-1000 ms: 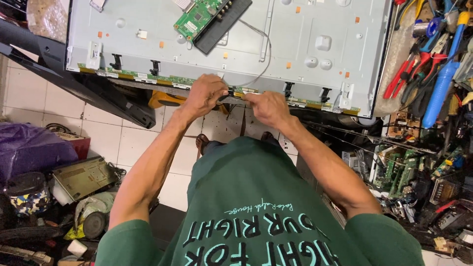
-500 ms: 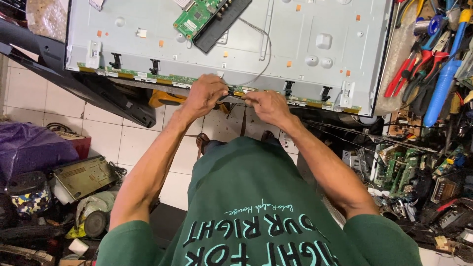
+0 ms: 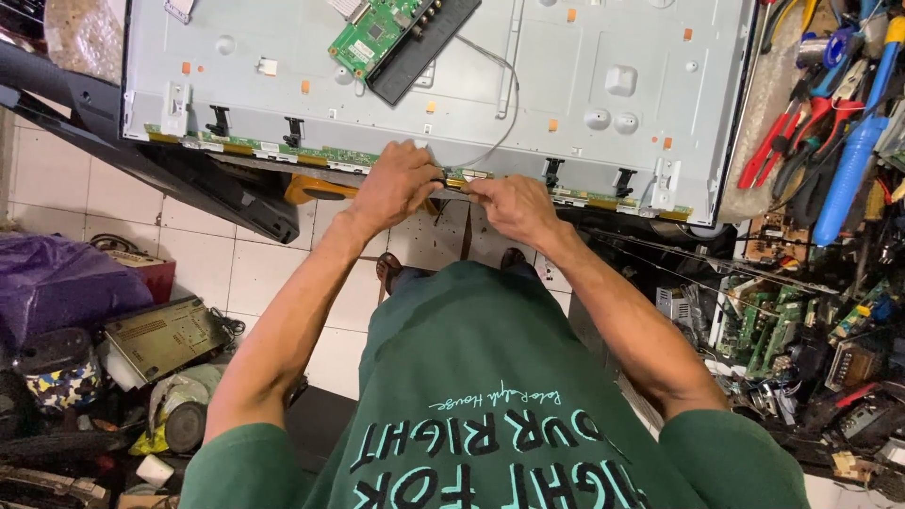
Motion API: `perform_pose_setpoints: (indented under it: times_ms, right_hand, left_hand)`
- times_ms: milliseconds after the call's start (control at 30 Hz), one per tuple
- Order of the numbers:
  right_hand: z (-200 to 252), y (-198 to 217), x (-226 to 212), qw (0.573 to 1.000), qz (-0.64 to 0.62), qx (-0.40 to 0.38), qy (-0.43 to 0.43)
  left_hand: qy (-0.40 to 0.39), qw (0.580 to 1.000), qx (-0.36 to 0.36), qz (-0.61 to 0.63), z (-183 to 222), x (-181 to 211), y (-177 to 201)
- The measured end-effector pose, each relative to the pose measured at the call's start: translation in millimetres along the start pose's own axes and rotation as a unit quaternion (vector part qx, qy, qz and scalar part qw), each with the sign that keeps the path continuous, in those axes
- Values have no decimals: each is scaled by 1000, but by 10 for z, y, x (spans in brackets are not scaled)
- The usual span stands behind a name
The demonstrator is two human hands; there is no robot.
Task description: Dismantling a television by removing internal components and unscrewing the internal frame.
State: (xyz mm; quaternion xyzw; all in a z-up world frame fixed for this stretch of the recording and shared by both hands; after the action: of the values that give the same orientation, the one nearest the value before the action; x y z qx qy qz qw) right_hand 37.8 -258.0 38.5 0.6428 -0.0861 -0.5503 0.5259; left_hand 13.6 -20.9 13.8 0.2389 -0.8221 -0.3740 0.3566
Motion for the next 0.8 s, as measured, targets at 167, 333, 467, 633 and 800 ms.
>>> perform_pose_setpoints:
  times_ms: [167, 333, 467, 633, 800]
  right_hand:
    - [-9, -66, 79, 999, 3, 32, 41]
    - [-1, -110, 150, 997, 10, 44, 58]
    - [0, -149, 230, 997, 2, 48, 61]
    - [6, -144, 251, 997, -11, 49, 67]
    - [96, 40, 79, 995, -18, 69, 67]
  left_hand:
    - [36, 996, 39, 66, 4, 62, 3]
    - [47, 990, 71, 111, -80, 182, 78]
    - [51, 986, 79, 141, -69, 178, 71]
    - [54, 983, 79, 158, -65, 166, 61]
    - [59, 986, 85, 133, -62, 200, 130]
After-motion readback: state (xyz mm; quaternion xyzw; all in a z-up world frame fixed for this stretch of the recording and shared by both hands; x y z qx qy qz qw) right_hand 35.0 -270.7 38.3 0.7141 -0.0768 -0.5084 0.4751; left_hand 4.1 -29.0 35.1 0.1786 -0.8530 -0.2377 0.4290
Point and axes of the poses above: each hand's wrist, its own z-axis away from the middle knuckle, its own y-axis out of the back of the hand, x = y × z, the point moved 2 cm from there along -z, towards the middle knuckle, and after that the axes turned 5 degrees about x, right-handed, at the moved point
